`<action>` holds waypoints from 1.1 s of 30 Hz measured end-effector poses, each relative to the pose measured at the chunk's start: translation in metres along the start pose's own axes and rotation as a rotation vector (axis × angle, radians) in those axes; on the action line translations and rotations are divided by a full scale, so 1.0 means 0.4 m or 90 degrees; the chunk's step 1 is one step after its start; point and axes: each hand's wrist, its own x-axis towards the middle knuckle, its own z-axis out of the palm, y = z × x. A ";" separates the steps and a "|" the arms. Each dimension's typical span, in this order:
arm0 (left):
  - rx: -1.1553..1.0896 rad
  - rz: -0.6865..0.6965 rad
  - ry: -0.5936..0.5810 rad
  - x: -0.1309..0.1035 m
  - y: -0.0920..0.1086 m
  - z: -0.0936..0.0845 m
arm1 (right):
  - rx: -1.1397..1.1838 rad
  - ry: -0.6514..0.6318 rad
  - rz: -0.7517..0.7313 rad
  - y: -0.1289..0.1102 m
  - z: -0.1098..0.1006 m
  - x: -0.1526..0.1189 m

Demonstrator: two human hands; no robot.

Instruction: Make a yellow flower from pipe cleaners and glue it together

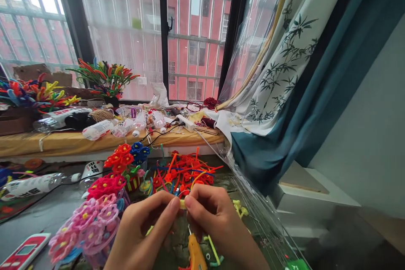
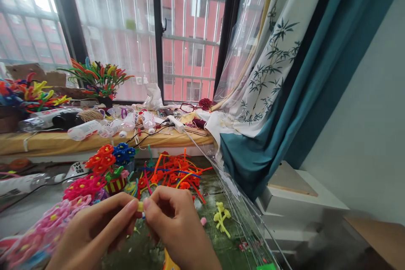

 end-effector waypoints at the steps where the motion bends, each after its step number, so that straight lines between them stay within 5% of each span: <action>1: 0.007 0.004 -0.004 0.001 -0.004 -0.002 | -0.004 -0.015 0.000 0.000 -0.005 0.000; 4: 0.072 0.008 -0.049 0.013 -0.026 -0.020 | -0.067 -0.049 -0.008 0.002 -0.031 0.000; 7: 0.244 0.014 -0.154 0.041 -0.066 -0.048 | -0.222 0.002 -0.002 0.015 -0.077 0.003; 10: 0.585 0.003 -0.271 0.071 -0.114 -0.067 | -0.473 0.103 0.160 0.054 -0.127 0.008; 17: 0.752 -0.071 -0.384 0.094 -0.197 -0.046 | -0.628 0.021 0.428 0.176 -0.169 0.038; 25: 0.820 -0.098 -0.346 0.099 -0.195 -0.046 | -0.734 0.040 0.538 0.254 -0.180 0.079; 33: 0.801 -0.084 -0.342 0.088 -0.182 -0.045 | -0.725 0.153 0.474 0.263 -0.162 0.093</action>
